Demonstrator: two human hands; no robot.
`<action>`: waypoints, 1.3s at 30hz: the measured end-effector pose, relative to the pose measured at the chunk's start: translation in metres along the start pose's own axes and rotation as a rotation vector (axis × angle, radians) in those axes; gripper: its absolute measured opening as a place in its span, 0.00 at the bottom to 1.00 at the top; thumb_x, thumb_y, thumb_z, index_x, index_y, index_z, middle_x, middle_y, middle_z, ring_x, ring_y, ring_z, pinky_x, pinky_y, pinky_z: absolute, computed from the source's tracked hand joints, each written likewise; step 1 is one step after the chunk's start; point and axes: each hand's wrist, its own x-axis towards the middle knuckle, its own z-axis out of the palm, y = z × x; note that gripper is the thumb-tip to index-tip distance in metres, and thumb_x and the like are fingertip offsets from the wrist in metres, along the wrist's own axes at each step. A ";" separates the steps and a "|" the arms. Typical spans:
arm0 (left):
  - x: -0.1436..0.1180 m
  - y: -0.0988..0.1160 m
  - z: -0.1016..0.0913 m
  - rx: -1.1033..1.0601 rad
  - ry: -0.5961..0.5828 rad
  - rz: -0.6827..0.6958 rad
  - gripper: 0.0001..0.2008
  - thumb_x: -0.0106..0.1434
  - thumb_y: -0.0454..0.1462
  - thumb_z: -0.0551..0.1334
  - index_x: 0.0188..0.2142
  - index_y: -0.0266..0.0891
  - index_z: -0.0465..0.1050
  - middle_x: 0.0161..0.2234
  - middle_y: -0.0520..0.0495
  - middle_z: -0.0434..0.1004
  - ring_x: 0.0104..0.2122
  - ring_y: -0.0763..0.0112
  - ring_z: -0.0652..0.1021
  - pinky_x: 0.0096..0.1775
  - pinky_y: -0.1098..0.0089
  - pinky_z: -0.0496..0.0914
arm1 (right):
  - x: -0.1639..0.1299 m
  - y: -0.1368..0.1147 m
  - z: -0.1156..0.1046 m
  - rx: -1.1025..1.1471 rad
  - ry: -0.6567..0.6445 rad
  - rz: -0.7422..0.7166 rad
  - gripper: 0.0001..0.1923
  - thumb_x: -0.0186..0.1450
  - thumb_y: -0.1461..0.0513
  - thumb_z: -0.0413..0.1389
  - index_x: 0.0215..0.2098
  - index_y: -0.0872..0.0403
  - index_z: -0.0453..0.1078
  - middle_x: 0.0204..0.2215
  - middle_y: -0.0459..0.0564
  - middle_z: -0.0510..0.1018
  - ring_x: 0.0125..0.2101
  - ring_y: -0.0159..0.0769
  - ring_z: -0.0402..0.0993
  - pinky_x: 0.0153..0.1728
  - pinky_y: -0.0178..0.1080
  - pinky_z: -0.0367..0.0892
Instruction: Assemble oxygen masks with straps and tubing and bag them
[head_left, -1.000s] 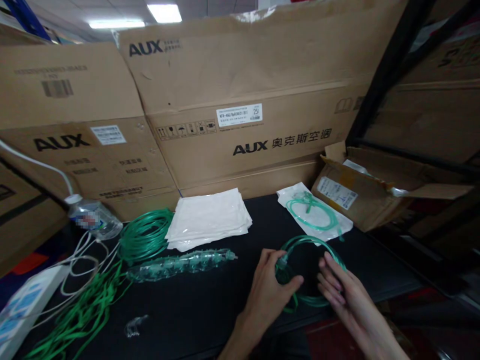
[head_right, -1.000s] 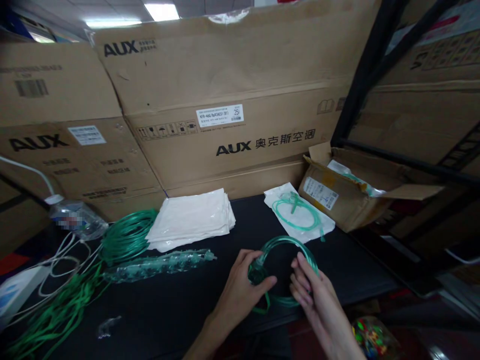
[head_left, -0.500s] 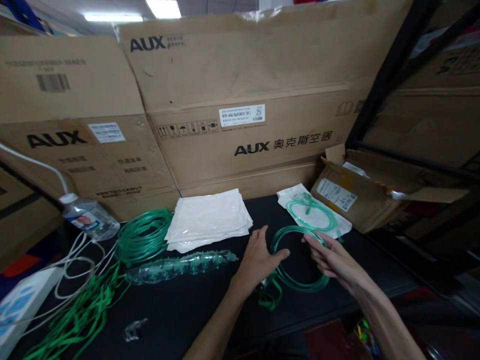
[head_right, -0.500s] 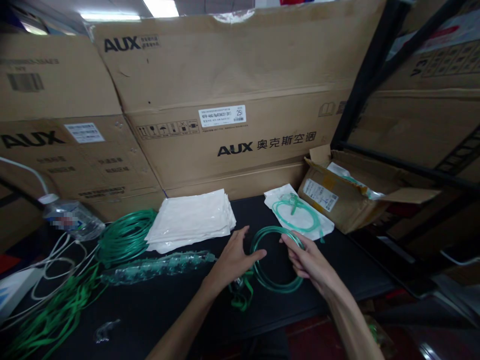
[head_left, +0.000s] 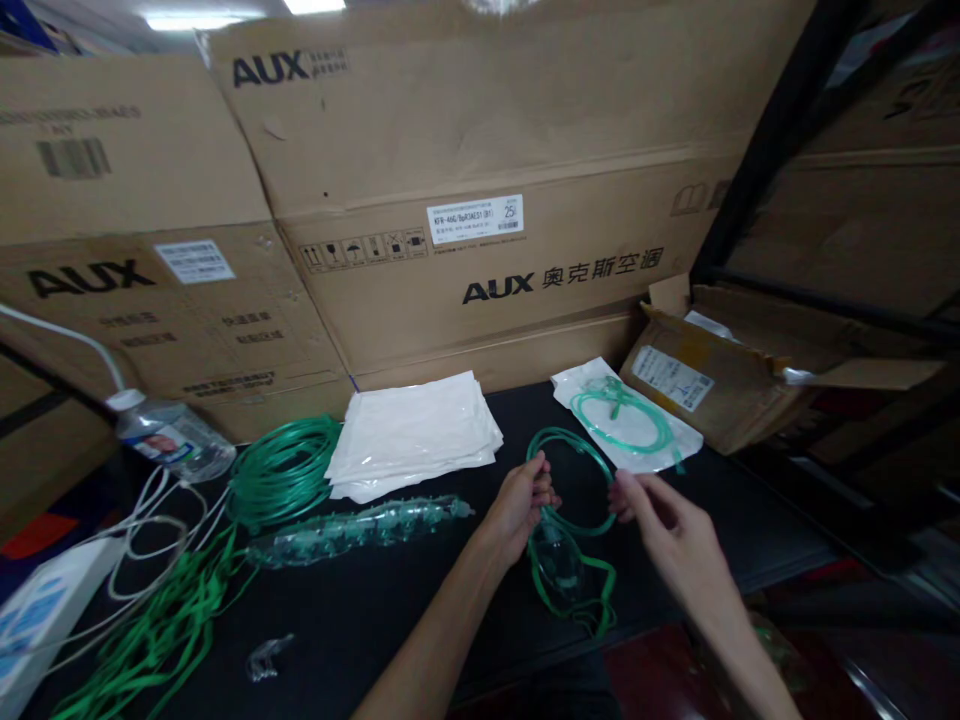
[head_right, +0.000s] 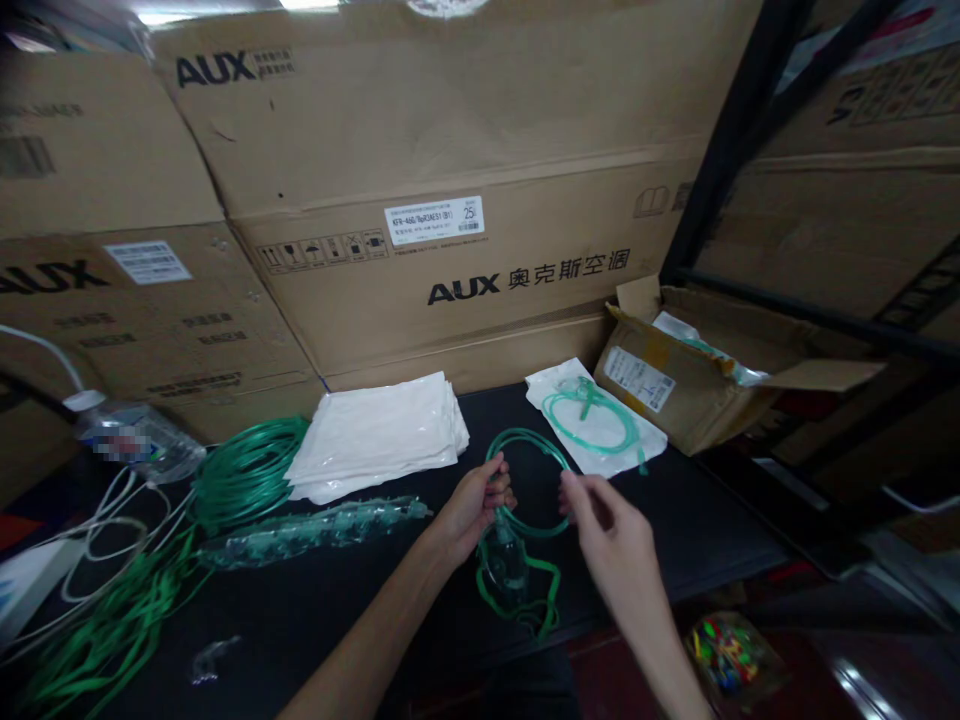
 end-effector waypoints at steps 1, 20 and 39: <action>-0.001 0.000 0.001 -0.038 0.000 0.003 0.17 0.73 0.45 0.63 0.31 0.38 0.68 0.20 0.63 0.56 0.15 0.81 0.57 0.22 0.75 0.62 | -0.014 0.004 0.003 -0.003 -0.048 0.038 0.23 0.58 0.40 0.65 0.30 0.51 0.80 0.28 0.52 0.83 0.33 0.48 0.77 0.38 0.44 0.70; -0.027 -0.002 0.015 -0.174 -0.048 0.068 0.22 0.58 0.49 0.75 0.28 0.38 0.66 0.16 0.66 0.50 0.16 0.83 0.54 0.29 0.77 0.67 | -0.067 0.010 0.039 0.639 -0.272 0.596 0.20 0.56 0.50 0.71 0.38 0.55 0.81 0.31 0.51 0.85 0.31 0.43 0.83 0.33 0.45 0.80; -0.134 0.001 -0.024 1.642 -0.206 0.624 0.07 0.70 0.34 0.65 0.47 0.42 0.77 0.45 0.47 0.80 0.45 0.59 0.79 0.49 0.60 0.73 | -0.099 0.016 -0.016 0.341 -0.230 0.780 0.20 0.62 0.51 0.68 0.42 0.57 0.73 0.31 0.51 0.83 0.31 0.43 0.85 0.33 0.46 0.84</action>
